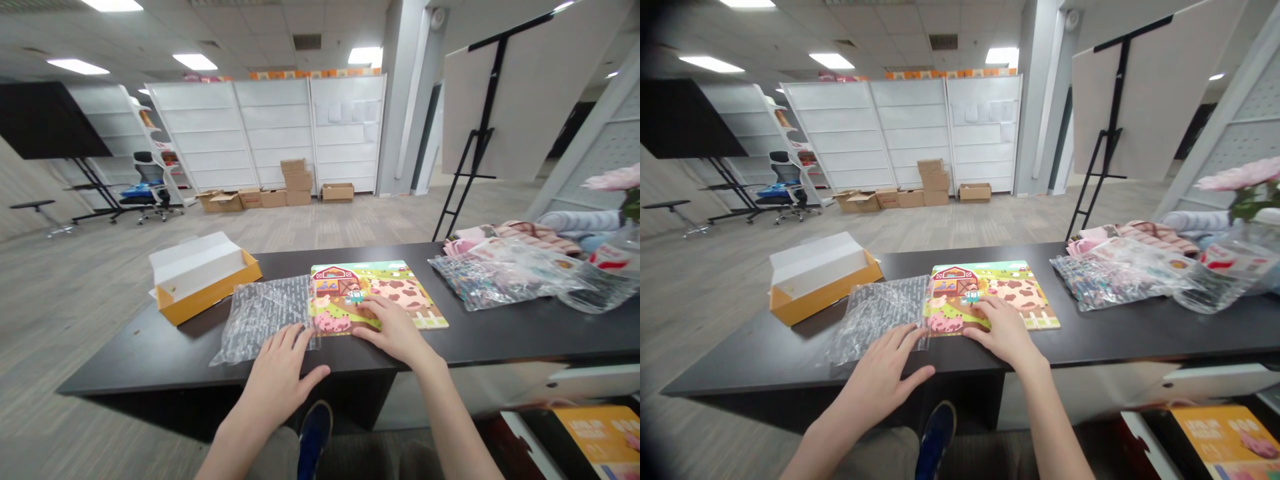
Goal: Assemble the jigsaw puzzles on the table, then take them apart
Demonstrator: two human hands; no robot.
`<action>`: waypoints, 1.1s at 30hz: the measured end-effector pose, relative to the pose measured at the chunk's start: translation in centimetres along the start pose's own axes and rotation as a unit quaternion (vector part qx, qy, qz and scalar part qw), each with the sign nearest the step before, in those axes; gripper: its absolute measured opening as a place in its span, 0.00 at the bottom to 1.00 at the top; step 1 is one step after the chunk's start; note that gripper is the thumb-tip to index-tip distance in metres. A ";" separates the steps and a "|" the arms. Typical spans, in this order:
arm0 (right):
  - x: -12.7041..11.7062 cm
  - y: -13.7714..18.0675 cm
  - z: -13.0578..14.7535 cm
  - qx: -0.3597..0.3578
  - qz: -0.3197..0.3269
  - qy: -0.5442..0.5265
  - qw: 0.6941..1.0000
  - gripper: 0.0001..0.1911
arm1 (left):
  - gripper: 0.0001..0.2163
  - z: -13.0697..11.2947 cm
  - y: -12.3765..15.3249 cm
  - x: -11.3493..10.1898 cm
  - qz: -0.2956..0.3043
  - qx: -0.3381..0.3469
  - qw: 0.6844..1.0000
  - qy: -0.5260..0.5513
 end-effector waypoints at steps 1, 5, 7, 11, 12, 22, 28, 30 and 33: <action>0.0 0.0 0.0 0.000 0.001 0.002 1.000 0.21 | 0.26 0.0 -0.1 -0.1 -0.003 0.012 1.000 0.007; -0.2 0.0 -0.5 0.009 0.001 0.011 1.000 0.21 | 0.21 0.6 -0.8 -0.5 -0.013 0.054 0.998 0.033; -0.3 0.0 -0.9 0.017 0.002 0.016 1.000 0.22 | 0.16 1.1 -1.2 -0.8 -0.019 0.057 0.998 0.035; -0.4 0.1 -1.5 0.018 0.003 0.015 1.000 0.22 | 0.06 2.9 -1.4 -1.5 -0.036 0.031 0.999 -0.003; -0.3 0.1 -1.6 0.016 0.003 0.013 1.000 0.22 | 0.07 3.5 -1.2 -1.7 -0.045 0.019 0.999 -0.018; -0.2 0.2 -1.6 0.013 0.010 0.011 1.000 0.21 | 0.17 0.7 -0.5 -4.7 -0.064 0.040 0.996 0.051; -0.4 0.2 -1.0 0.013 0.016 0.012 1.000 0.18 | 0.18 -3.8 -5.3 -3.9 0.006 0.083 0.995 0.060; -0.6 0.3 -0.9 0.018 0.021 0.011 1.000 0.18 | 0.19 -3.6 -6.5 -2.6 0.020 0.064 0.997 0.039; -0.7 0.5 -0.7 0.021 0.027 0.008 0.999 0.17 | 0.18 -3.4 -7.2 -0.7 0.042 0.055 0.997 0.045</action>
Point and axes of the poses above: each hand's wrist, its own y-axis away from the middle knuckle, its own x-axis out of the palm, z = x × y, the point moved 9 cm from there along -y, towards the middle knuckle, and after that the axes turned 12 degrees about z, right-handed, at the moved point
